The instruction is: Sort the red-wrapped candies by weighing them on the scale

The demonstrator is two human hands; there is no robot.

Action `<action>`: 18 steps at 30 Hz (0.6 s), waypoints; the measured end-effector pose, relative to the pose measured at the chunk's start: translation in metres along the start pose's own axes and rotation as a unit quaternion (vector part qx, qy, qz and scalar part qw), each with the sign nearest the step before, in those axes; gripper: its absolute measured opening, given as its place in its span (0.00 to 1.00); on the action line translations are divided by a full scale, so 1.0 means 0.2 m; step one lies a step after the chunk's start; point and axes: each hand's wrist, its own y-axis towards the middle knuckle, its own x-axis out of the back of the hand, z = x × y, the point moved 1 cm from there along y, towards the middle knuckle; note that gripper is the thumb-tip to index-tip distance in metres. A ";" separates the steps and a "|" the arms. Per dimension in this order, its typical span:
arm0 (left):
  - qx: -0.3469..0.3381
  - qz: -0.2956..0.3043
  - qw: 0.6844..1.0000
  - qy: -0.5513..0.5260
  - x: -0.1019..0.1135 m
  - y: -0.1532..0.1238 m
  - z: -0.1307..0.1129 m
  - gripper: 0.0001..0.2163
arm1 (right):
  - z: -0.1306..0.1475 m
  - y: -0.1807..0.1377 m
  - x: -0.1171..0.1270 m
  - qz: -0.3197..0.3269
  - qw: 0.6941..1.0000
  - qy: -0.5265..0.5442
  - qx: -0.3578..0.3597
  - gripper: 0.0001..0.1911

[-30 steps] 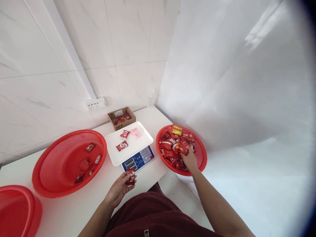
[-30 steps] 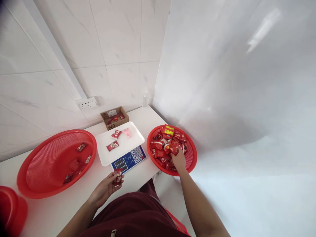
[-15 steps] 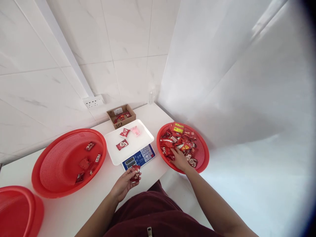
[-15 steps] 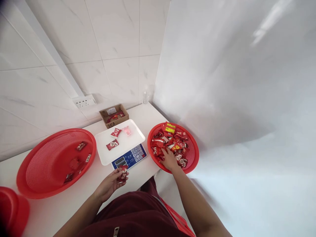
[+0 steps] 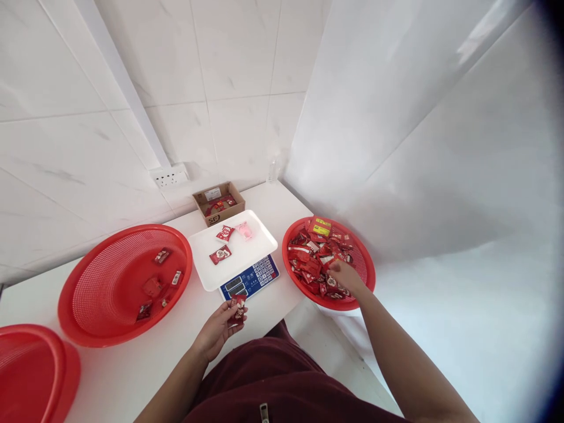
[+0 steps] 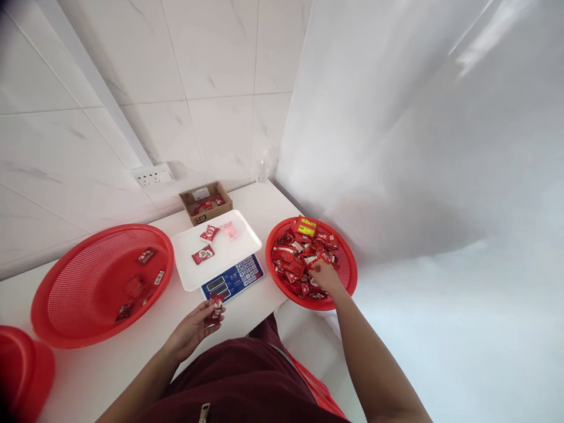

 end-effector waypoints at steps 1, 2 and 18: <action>0.002 -0.001 1.000 -0.001 0.00 0.00 0.00 0.13 | 0.00 -0.02 -0.03 0.030 1.000 -0.004 0.006 0.18; 0.003 -0.002 1.000 -0.002 0.01 0.01 0.00 0.13 | 0.00 -0.04 -0.07 0.053 0.999 -0.012 0.008 0.23; 0.014 -0.032 0.999 -0.018 0.04 0.04 0.00 0.11 | -0.08 0.00 0.06 -0.006 0.999 0.039 -0.017 0.21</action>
